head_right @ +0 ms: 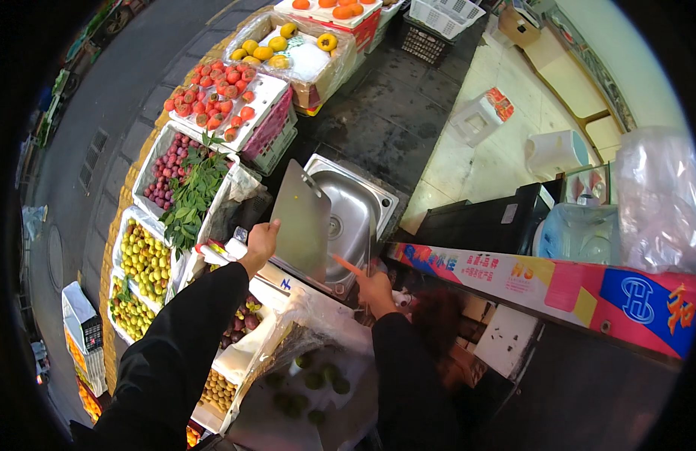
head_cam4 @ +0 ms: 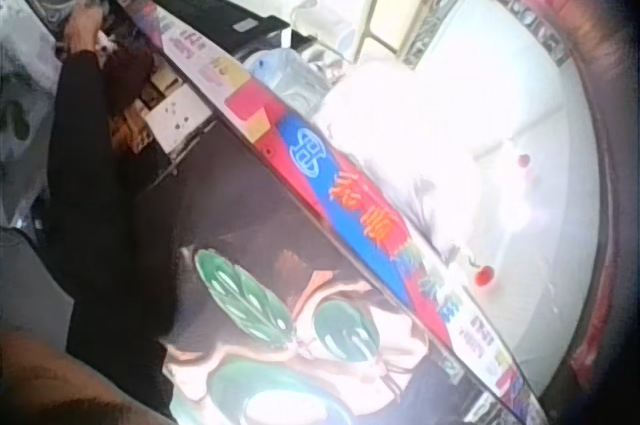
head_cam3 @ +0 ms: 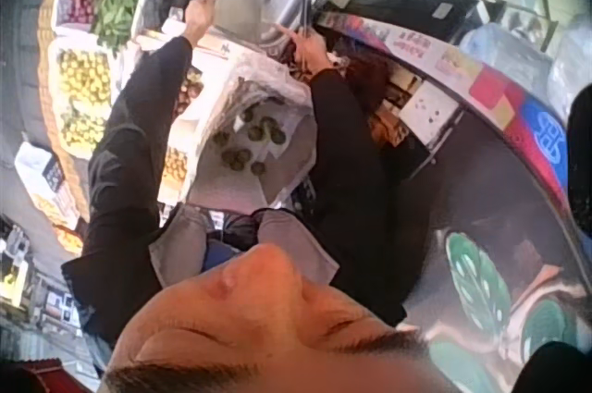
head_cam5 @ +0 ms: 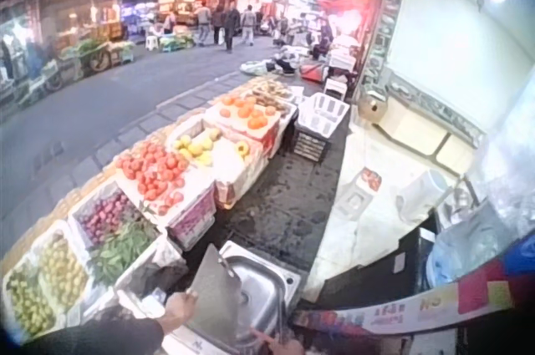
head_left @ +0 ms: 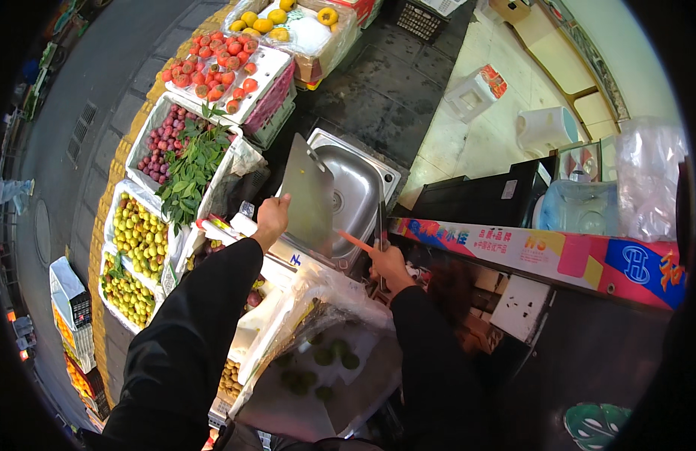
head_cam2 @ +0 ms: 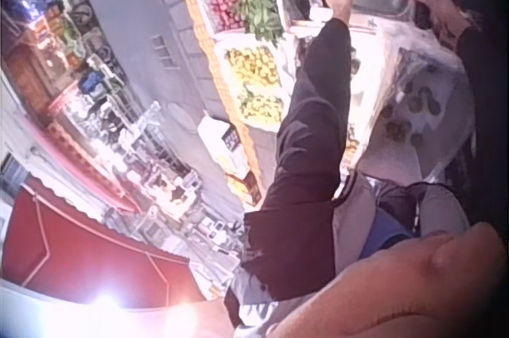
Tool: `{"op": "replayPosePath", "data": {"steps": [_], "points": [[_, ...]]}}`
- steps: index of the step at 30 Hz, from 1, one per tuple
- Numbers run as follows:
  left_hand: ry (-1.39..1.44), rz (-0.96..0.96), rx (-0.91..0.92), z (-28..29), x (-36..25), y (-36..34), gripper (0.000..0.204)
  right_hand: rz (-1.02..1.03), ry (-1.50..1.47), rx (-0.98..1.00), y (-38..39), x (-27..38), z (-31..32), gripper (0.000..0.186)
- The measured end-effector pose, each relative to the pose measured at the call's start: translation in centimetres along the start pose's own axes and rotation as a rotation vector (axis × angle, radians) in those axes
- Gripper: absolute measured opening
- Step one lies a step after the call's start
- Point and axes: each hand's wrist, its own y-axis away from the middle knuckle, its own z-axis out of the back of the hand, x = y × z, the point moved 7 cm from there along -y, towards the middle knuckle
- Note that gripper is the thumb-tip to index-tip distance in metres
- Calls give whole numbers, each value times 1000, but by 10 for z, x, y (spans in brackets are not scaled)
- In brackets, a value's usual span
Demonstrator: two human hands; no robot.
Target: The person slices a mango into cubes on a cutting board, places the pieces into a plastic bag, weighs the bag, and hands it to a customer. The person then washes the knife and cutting board in a sink and returns to the stall.
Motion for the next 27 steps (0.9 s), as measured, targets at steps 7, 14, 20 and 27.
{"op": "replayPosePath", "data": {"steps": [7,14,20,27], "points": [[-285,-180,71,-28,1,-26,50,143,601,40,-86,16,-40,68],[-272,-142,119,-62,17,-48,50,53,541,42,-111,0,-39,50],[121,196,307,-96,53,-45,33,40,480,45,-109,-1,-49,44],[372,406,508,-117,80,-38,35,116,161,59,-109,2,-54,22]]}}
